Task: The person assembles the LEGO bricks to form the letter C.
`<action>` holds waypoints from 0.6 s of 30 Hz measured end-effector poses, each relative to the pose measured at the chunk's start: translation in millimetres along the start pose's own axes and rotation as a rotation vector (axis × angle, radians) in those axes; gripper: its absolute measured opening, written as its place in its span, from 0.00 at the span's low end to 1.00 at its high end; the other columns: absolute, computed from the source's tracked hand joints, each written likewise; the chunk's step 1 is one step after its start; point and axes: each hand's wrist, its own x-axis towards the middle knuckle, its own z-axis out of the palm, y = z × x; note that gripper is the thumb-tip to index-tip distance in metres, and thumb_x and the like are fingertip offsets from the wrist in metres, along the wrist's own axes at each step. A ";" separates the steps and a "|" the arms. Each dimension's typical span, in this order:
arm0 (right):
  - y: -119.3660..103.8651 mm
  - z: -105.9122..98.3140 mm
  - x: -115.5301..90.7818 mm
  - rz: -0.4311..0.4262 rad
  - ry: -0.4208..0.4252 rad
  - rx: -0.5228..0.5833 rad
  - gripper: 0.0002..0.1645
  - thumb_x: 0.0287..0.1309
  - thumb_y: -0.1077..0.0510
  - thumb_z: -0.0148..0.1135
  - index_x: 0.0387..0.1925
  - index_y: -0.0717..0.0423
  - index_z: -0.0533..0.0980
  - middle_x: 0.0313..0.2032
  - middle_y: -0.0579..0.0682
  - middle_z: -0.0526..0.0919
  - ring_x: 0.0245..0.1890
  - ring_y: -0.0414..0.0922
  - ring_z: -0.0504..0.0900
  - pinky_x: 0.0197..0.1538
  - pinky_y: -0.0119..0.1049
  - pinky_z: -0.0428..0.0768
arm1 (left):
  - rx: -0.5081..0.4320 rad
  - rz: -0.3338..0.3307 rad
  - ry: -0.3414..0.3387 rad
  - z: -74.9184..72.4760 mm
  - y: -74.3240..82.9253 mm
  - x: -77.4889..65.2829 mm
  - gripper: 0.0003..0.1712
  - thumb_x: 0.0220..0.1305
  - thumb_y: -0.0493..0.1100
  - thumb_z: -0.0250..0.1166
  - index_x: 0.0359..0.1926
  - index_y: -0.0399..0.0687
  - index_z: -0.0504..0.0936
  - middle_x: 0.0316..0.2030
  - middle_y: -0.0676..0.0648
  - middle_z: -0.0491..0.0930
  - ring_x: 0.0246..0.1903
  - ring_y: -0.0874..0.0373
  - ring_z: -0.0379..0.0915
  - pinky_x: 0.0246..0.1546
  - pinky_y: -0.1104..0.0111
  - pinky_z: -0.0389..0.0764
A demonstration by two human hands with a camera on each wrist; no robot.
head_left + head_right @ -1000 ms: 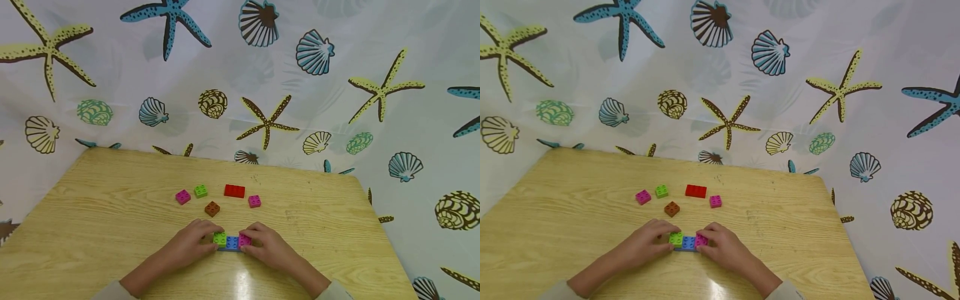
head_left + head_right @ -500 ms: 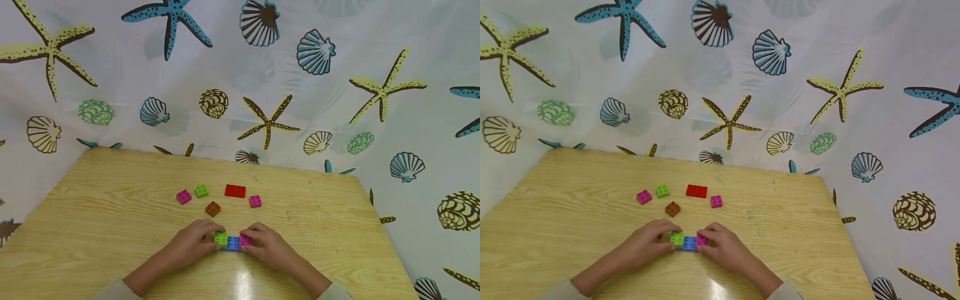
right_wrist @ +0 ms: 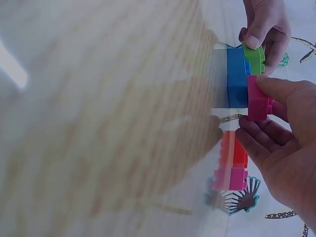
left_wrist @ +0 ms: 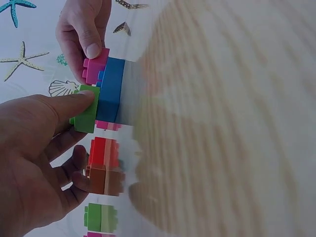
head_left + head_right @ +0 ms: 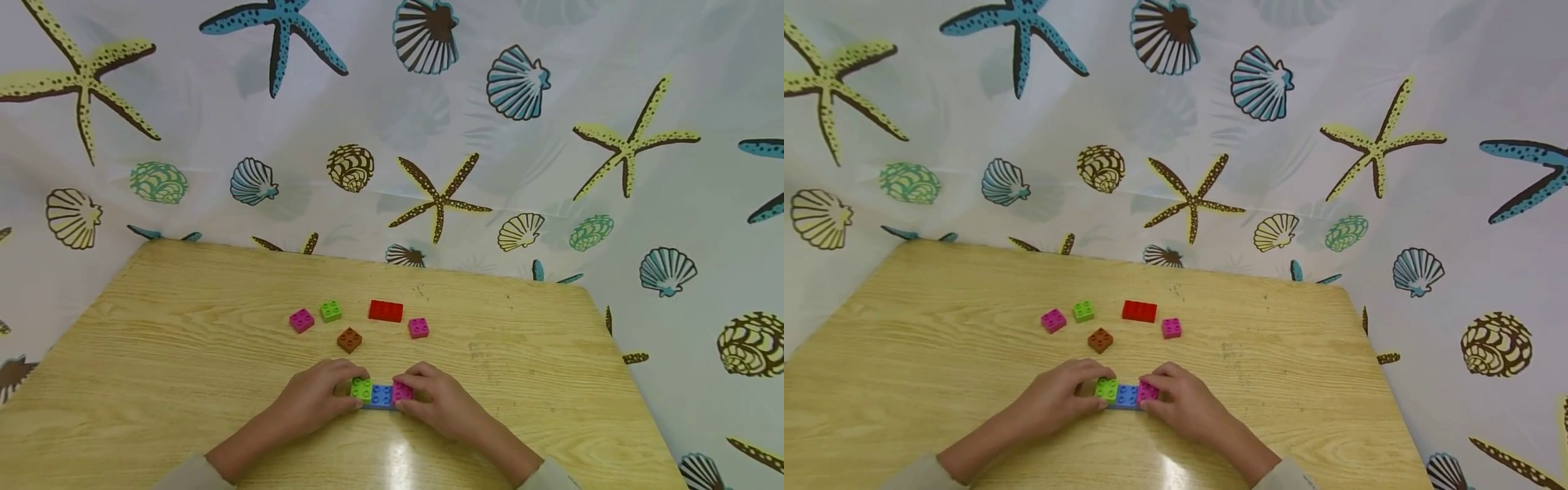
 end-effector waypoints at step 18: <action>1.3 -2.8 1.7 0.018 -0.029 0.026 0.24 0.67 0.48 0.65 0.61 0.50 0.79 0.54 0.40 0.80 0.54 0.38 0.78 0.59 0.38 0.78 | -0.138 -0.104 -0.107 -7.8 -5.0 5.1 0.20 0.65 0.59 0.68 0.57 0.67 0.82 0.55 0.61 0.80 0.50 0.59 0.75 0.52 0.56 0.76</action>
